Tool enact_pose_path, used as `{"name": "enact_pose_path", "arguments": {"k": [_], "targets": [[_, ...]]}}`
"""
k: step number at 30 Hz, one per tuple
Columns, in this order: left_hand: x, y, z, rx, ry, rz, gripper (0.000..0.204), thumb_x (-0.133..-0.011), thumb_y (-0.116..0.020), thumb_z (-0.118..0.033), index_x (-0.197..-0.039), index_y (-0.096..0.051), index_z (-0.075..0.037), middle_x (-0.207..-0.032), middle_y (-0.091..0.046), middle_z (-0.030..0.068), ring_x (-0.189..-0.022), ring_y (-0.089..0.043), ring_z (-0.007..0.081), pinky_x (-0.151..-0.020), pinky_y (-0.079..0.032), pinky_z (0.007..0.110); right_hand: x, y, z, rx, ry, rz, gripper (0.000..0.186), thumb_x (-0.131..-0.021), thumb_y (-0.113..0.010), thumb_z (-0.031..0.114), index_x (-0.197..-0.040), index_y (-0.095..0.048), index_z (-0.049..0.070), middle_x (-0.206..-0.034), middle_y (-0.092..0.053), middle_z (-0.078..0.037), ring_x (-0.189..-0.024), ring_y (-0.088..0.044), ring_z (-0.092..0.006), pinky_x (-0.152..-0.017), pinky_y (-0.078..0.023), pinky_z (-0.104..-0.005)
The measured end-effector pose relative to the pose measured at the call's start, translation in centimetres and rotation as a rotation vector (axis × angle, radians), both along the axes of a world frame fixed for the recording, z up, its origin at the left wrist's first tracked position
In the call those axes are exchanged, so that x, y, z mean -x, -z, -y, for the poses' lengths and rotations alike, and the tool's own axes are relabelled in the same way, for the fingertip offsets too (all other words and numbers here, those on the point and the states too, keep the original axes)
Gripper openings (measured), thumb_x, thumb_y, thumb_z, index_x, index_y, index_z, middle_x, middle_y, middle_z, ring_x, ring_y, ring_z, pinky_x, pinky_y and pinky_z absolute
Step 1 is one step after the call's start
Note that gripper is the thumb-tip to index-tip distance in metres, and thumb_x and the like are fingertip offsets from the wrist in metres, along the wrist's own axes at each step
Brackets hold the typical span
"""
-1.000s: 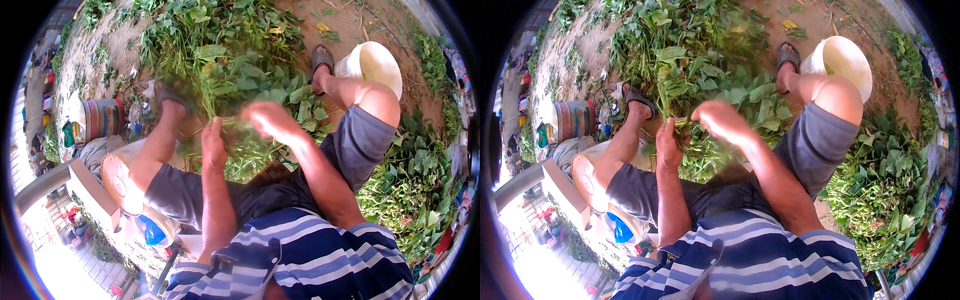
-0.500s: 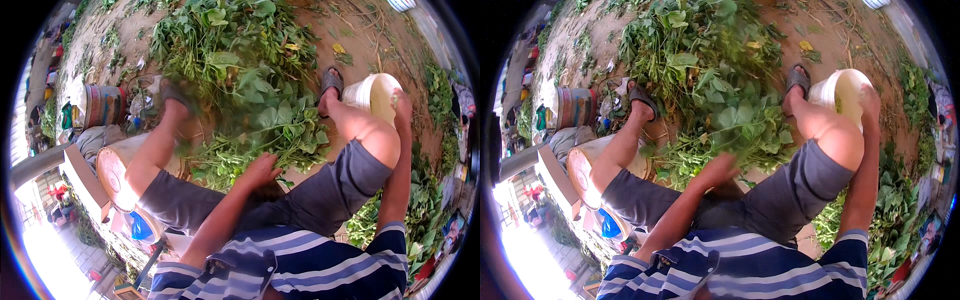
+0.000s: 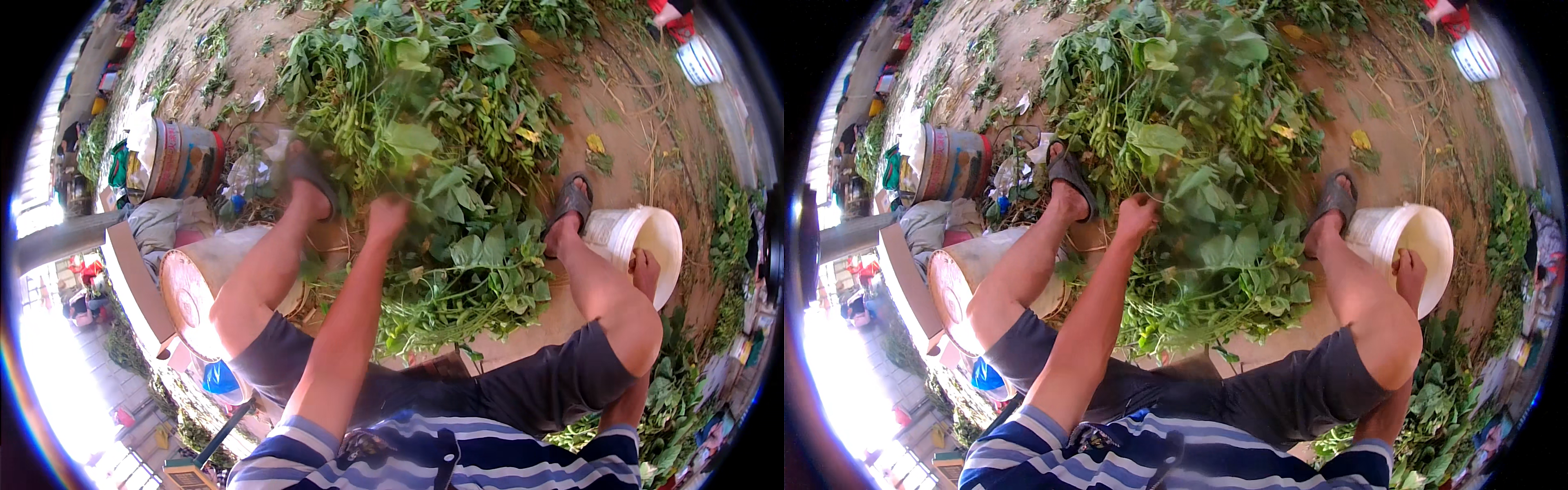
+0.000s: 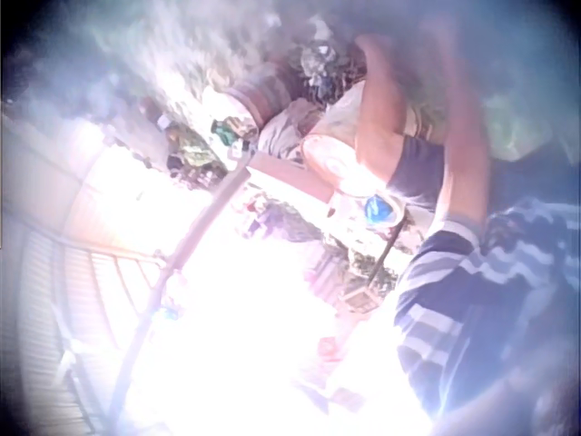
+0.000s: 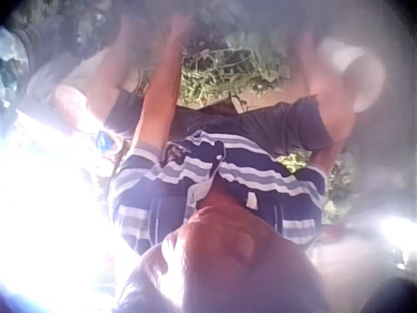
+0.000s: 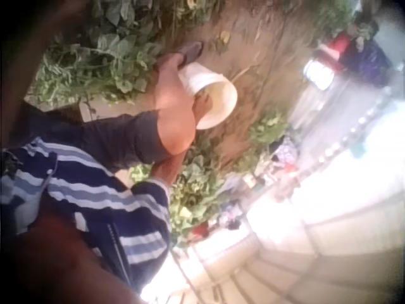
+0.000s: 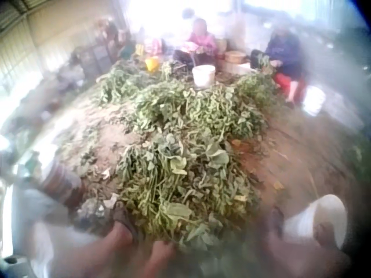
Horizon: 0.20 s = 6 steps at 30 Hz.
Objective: The person sits on the ground and sorts through a large pile of green leafy vegetables. They pick up bunches of stems, remove leaves by hand, and place the separated leaves into a white bucket nearby.
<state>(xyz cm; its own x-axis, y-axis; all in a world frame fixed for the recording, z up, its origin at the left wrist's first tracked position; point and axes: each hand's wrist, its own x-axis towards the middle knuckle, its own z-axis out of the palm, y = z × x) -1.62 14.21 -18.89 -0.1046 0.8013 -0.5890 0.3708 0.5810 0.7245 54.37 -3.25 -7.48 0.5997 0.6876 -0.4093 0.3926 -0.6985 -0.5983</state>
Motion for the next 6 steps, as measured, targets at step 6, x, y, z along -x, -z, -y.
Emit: {"name": "enact_pose_path", "arguments": {"k": [6], "targets": [[-2.1, -3.4, -3.6, 0.000, -0.120, 0.477, 0.034, -0.087, -0.062, -0.035, -0.103, -0.067, -0.005, -0.090, -0.069, 0.0154, -0.073, -0.066, 0.0293, -0.067, -0.051, 0.042, 1.3, -3.9, -1.9, -0.251, 0.046, -0.110, 0.029, -0.096, -0.056, 0.026, -0.096, -0.064, -0.002, -0.067, -0.057, -0.004, -0.059, -0.051, -0.0125, -0.058, -0.042, -0.0282]]}}
